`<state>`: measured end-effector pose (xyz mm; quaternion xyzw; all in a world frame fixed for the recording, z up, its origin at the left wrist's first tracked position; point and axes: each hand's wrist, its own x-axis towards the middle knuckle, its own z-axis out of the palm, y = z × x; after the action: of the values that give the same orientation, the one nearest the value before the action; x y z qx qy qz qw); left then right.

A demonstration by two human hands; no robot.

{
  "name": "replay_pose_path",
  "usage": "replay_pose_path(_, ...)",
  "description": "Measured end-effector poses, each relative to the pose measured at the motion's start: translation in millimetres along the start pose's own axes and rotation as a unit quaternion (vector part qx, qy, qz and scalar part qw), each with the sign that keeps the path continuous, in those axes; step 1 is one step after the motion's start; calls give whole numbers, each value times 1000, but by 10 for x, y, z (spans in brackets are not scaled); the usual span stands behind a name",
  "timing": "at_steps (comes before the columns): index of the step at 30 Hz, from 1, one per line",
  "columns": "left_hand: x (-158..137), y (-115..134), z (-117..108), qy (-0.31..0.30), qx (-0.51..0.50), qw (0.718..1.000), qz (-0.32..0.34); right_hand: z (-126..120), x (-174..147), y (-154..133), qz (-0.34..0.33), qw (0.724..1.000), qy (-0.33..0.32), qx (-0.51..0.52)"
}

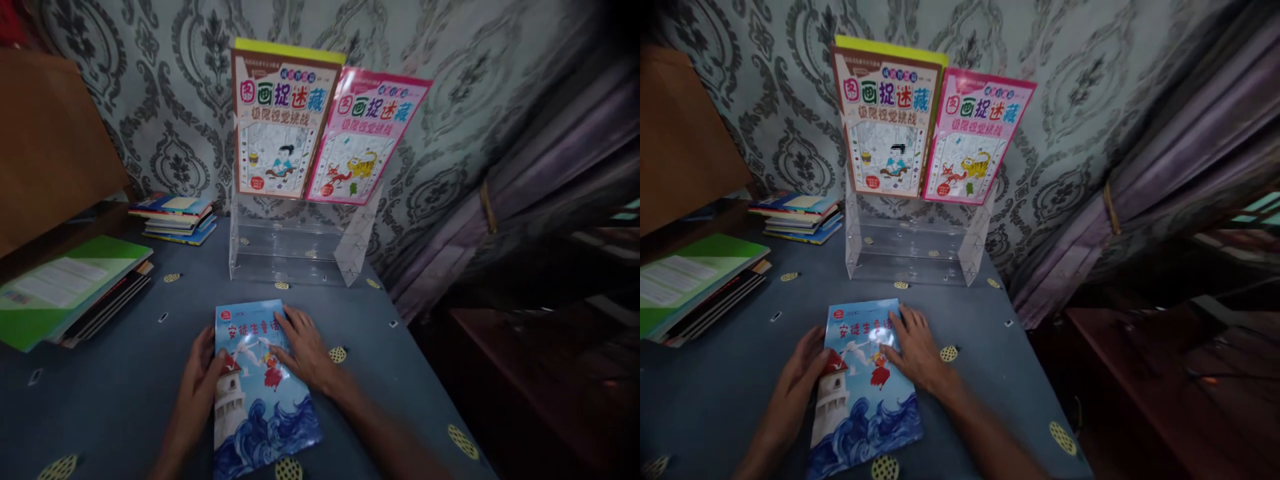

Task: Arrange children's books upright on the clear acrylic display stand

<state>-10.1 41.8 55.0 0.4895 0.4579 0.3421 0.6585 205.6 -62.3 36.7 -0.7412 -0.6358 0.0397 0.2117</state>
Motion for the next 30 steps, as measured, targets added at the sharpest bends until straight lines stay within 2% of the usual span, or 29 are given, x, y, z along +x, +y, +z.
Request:
replay_pose_path(4, -29, 70, 180, 75, -109, 978, -163, -21, -58, -114, 54, 997, -34, 50)
replay_pose_path(6, -40, 104, 258, 81, -128, 967, -205, -27, -120, -172, 84, 991, -47, 90)
replay_pose_path(9, -44, 143, 353, 39, -160, 965, -205, -9, -250, -236, 138, 975, -40, 169)
replay_pose_path(12, -27, 196, 425, 30, -188, 960, -205, 53, -386, -261, 192, 944, 15, 270)
replay_pose_path(15, -17, 297, 485, 35, -196, 962, -187, 125, -466, -261, 237, 891, 108, 372)
replay_pose_path(17, -29, 382, 537, 21, -197, 968, -157, 146, -472, -266, 256, 850, 147, 437)
replay_pose_path(20, -59, 502, 650, -9, -194, 974, -116, 111, -417, -299, 262, 800, 161, 515)
replay_pose_path(22, -61, 570, 741, -22, -189, 977, -96, 44, -361, -328, 264, 783, 177, 536)
replay_pose_path(26, 21, 712, 900, 3, -159, 985, -63, -210, -252, -338, 241, 788, 212, 525)
replay_pose_path(30, 167, 912, 1007, -22, -119, 992, 43, -625, -161, -252, 167, 832, 207, 486)
